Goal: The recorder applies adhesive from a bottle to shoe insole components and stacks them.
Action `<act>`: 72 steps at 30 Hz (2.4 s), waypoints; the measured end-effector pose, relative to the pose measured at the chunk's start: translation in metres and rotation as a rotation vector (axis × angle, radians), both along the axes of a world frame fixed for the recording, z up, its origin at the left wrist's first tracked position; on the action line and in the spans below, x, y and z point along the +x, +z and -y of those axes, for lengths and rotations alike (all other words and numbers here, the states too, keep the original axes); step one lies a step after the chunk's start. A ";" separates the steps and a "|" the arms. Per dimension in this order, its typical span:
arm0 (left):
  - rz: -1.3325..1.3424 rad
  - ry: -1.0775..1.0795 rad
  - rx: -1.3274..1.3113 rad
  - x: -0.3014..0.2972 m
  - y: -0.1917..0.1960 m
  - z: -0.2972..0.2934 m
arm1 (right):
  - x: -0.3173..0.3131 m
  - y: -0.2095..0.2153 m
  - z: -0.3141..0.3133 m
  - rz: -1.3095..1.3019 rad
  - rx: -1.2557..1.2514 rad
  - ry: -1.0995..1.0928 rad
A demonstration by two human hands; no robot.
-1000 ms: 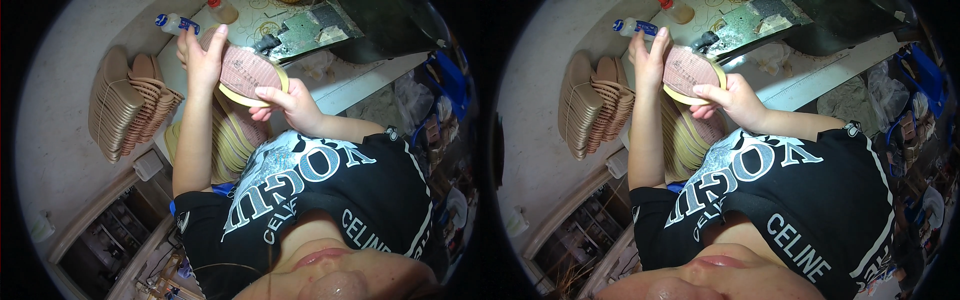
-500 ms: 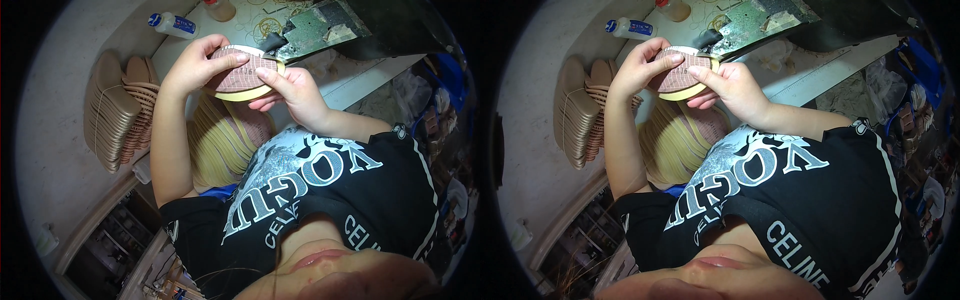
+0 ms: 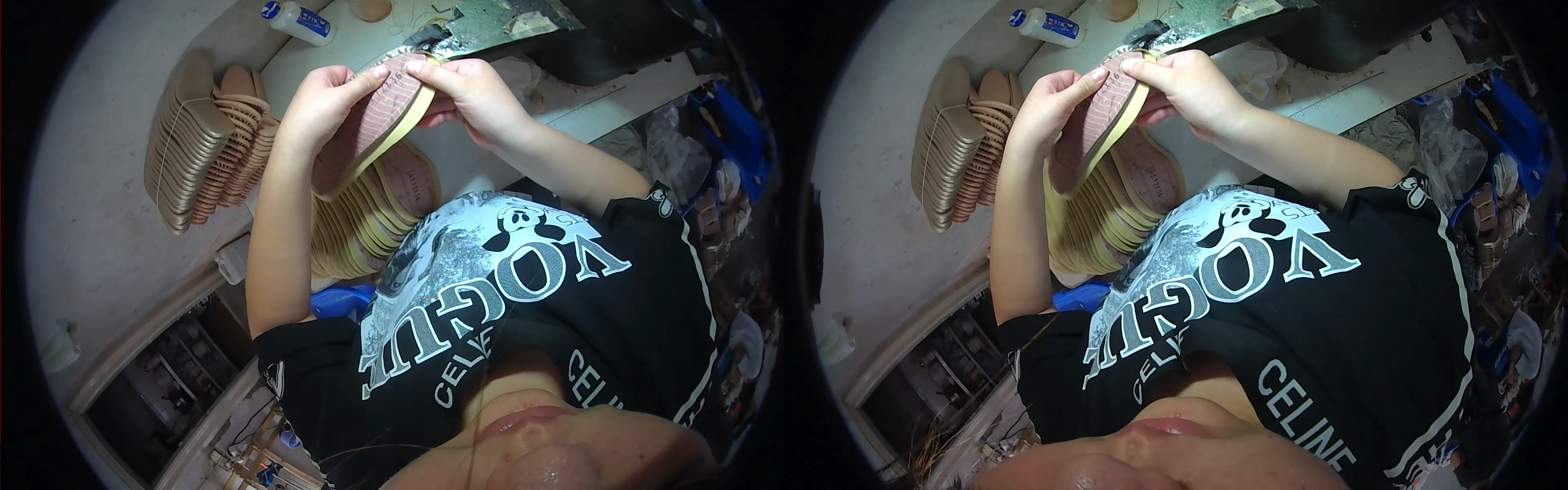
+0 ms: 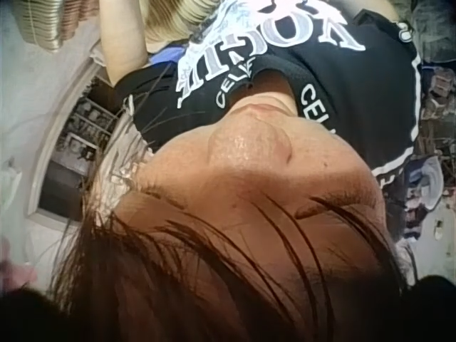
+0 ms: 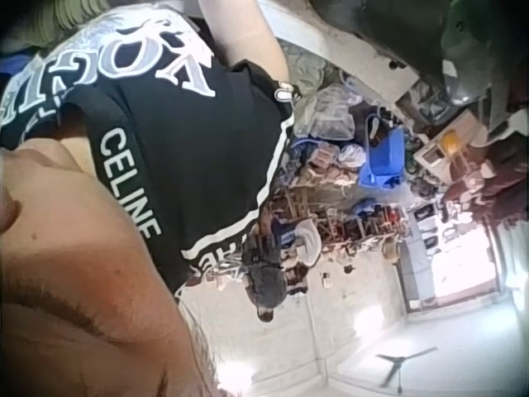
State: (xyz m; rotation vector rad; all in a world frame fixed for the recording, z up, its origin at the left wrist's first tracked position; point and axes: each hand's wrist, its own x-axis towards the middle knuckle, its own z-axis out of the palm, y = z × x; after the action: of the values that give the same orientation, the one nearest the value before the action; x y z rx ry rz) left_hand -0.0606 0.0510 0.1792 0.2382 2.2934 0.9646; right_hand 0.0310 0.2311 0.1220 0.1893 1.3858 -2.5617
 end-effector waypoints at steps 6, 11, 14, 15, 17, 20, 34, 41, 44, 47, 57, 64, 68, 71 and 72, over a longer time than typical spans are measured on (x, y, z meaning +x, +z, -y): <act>0.138 0.103 0.039 0.028 0.004 -0.013 | 0.004 -0.012 -0.008 -0.089 0.026 -0.017; 0.179 0.155 0.078 0.041 0.006 -0.023 | 0.036 -0.012 -0.027 -0.108 0.301 0.293; 0.212 0.184 0.133 0.047 0.007 -0.024 | 0.036 -0.020 -0.034 -0.138 0.231 0.252; 0.232 0.230 0.170 0.048 0.006 -0.025 | 0.033 -0.019 -0.035 -0.136 0.220 0.236; 0.234 0.173 0.183 0.045 0.003 -0.016 | 0.025 -0.017 -0.036 -0.133 0.205 0.221; 0.212 0.151 0.178 0.045 0.002 -0.017 | 0.008 -0.018 -0.036 -0.146 0.218 0.244; 0.021 0.455 0.358 0.030 -0.016 -0.016 | 0.074 -0.009 -0.038 0.107 -0.018 0.377; 0.063 0.430 0.255 -0.010 -0.009 -0.009 | 0.048 -0.008 -0.010 0.006 -0.141 0.138; 0.130 0.366 0.132 -0.041 -0.015 0.001 | 0.035 -0.004 0.004 0.037 -0.192 0.064; -0.265 0.333 0.036 -0.057 -0.019 -0.007 | 0.023 -0.006 0.009 0.036 -0.199 0.035; -0.283 -0.760 0.079 -0.084 0.013 -0.031 | 0.005 0.008 0.011 0.138 -0.142 0.051; -0.060 -0.550 -0.027 -0.059 0.023 -0.027 | 0.003 0.016 -0.001 0.186 -0.138 0.110; -0.060 -0.424 -0.023 -0.037 0.021 -0.019 | 0.001 0.015 -0.002 0.180 -0.162 0.134; -0.080 -0.381 -0.047 -0.021 0.018 -0.017 | 0.002 0.013 -0.003 0.169 -0.170 0.120; -0.087 -0.381 -0.051 -0.015 0.018 -0.018 | 0.001 0.014 -0.005 0.162 -0.173 0.120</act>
State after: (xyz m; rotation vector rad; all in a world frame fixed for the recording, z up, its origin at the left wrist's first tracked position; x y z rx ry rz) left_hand -0.0756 0.0687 0.1969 0.6789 2.2340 0.7102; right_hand 0.0323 0.2358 0.1358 0.2686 1.0798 -2.4891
